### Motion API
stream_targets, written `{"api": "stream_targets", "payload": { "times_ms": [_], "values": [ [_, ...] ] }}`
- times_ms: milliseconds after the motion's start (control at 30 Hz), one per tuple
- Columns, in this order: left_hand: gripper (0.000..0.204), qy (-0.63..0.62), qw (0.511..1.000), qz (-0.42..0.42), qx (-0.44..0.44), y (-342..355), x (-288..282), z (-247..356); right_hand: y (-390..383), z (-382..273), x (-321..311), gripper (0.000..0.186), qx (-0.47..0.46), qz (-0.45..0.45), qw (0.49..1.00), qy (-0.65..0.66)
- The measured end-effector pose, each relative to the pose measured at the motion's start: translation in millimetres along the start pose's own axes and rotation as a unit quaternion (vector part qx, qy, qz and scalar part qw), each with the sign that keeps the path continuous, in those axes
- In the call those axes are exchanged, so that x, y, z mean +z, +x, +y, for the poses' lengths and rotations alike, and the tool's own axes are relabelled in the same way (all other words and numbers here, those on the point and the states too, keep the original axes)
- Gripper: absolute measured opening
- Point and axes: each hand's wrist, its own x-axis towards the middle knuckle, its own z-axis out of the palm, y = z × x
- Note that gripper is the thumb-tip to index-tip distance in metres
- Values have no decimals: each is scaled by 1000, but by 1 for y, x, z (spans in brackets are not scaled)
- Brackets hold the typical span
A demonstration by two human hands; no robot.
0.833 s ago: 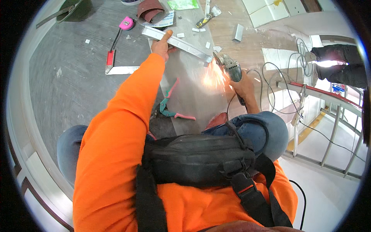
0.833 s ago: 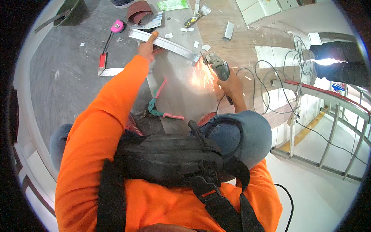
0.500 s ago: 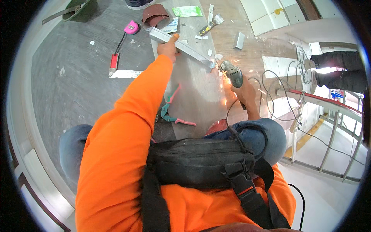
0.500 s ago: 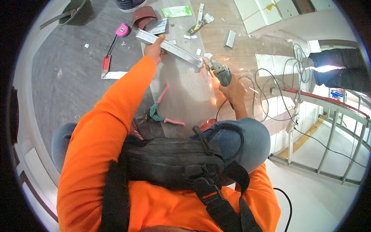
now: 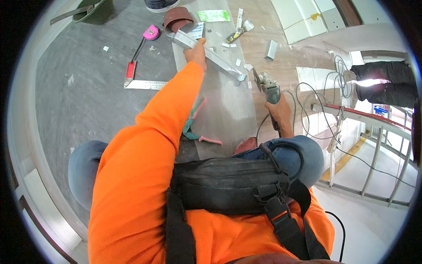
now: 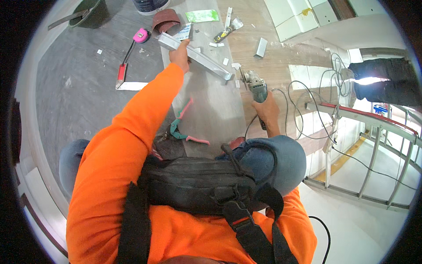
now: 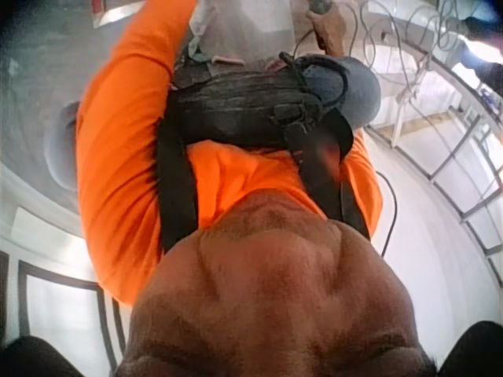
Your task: The person uses shears to cut a metal trim piece and then uses an angle grinder to smooth or cut the same piece while it is held against the floor.
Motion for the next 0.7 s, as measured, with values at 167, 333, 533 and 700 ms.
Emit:
{"api": "stream_targets", "payload": {
  "times_ms": [167,333,533,700],
  "values": [
    [50,66,987,-144,-33,-3,3,9,-11,7,-7,64,5,62,998,-29],
    [42,70,983,-166,-20,-1,-16,9,-6,3,1,60,-7,93,994,-55],
    [45,83,982,-162,-40,14,-17,6,12,-4,5,61,-53,107,991,-58],
    [49,94,979,-173,-44,16,-19,4,27,-13,-3,60,-53,52,989,-126]
  ]
}}
